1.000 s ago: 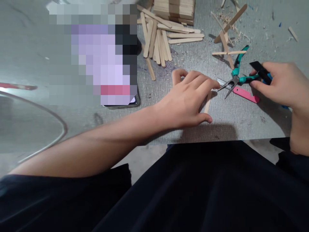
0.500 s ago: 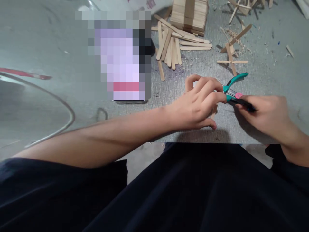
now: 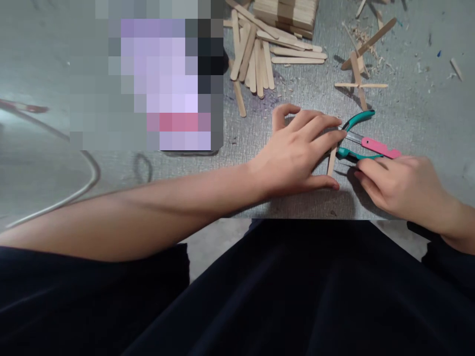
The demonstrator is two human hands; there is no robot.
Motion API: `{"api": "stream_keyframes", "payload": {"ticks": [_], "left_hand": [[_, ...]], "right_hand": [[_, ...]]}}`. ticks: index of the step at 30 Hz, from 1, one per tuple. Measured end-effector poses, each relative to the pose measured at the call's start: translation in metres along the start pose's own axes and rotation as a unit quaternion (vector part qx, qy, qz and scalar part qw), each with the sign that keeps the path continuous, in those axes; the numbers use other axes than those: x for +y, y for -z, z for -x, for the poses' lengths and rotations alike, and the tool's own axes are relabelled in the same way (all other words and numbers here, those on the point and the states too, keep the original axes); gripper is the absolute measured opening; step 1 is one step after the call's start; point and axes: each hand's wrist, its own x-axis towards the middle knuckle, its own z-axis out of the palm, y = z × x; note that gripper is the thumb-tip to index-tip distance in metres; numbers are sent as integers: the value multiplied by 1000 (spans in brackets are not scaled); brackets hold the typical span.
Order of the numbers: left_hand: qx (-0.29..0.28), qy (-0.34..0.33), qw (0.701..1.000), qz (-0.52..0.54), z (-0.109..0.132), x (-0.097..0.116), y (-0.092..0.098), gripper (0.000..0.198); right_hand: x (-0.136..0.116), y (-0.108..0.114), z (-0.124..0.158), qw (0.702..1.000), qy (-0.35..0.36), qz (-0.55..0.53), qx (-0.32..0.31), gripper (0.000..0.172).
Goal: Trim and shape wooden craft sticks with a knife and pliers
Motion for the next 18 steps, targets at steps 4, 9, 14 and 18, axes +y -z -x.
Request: {"api": "stream_keyframes", "payload": {"ticks": [4,9,14,18], "left_hand": [[-37,6,999,-23,1,4,3,93],[-49,26,997,-53,3,5,2,90],[-54,40,996,-65,4,5,2,92],[-61,49,995,-68,3,6,3,94]], "right_hand": [[3,10,-8,998,42,23,-34,31],[9,17,-20,995,61,13,-74,27],[9,16,-26,993,68,9,-94,29],[2,16,-28,993,51,6,-106,29]]}}
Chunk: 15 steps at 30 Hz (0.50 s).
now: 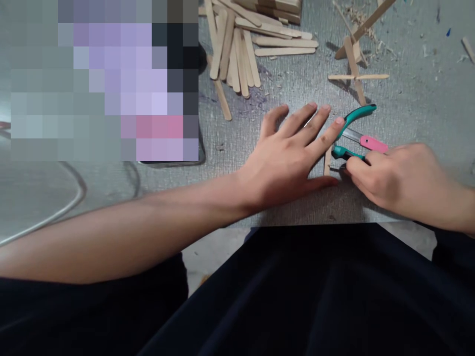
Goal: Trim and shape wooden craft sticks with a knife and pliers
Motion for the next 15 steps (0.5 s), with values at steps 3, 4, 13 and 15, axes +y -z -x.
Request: {"api": "stream_keyframes", "payload": {"ticks": [3,4,13,15], "left_hand": [[-4,1,1000,1,0,0,-1,94],[-5,1,1000,2,0,-1,-2,94],[3,-17,999,40,-1,-6,-4,91],[5,-20,999,43,-1,-6,-5,92]], "right_hand": [[-4,1,-2,1000,-16,-4,-18,31],[-5,2,-3,999,-19,-5,-25,31],[-9,5,-4,997,-38,-21,-63,33],[-8,7,-4,997,-45,-17,-59,33]]}}
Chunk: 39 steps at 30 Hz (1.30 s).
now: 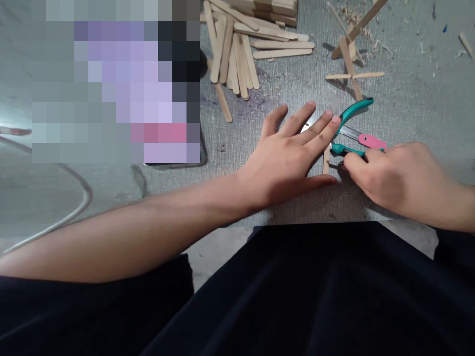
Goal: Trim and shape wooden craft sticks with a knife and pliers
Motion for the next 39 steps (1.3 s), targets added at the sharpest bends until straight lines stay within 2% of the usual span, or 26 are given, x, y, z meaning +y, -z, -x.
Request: {"api": "stream_keyframes", "payload": {"ticks": [6,12,17,33,39], "left_hand": [[7,4,1000,1,0,0,-2,96],[12,5,1000,9,0,2,-1,93],[15,8,1000,23,0,3,0,91],[21,0,1000,20,-1,2,-1,93],[21,3,999,24,-1,2,-1,92]], "right_hand": [[14,8,-3,1000,26,4,-9,34],[25,6,-9,997,73,-5,-5,33],[20,6,-12,997,69,12,-34,32],[11,7,-8,998,48,20,-28,30],[9,6,-4,996,56,63,-7,30]]}}
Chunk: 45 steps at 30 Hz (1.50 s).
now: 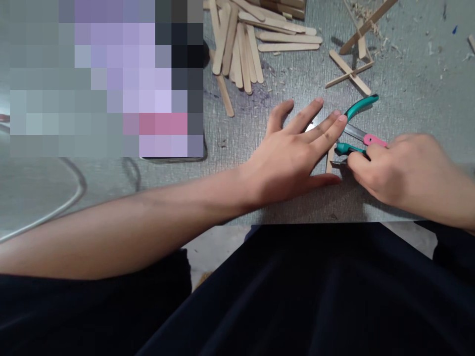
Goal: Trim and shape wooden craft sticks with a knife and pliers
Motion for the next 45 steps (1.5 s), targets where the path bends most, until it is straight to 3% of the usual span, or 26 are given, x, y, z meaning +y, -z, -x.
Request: {"api": "stream_keyframes", "payload": {"ticks": [7,16,22,30,45], "left_hand": [[2,-7,1000,4,1,0,2,90],[24,-9,1000,-9,4,3,3,74],[34,-19,999,-21,6,0,0,74],[26,-22,999,-20,6,0,1,77],[36,-24,999,-6,4,2,3,76]], "right_hand": [[-9,-2,0,1000,-7,21,16,29],[-9,5,-4,1000,-8,-12,-22,25],[-4,5,-10,997,-22,-64,-50,18],[-2,8,-11,992,-21,-82,-96,28],[1,5,-7,998,0,-42,-54,31]]}}
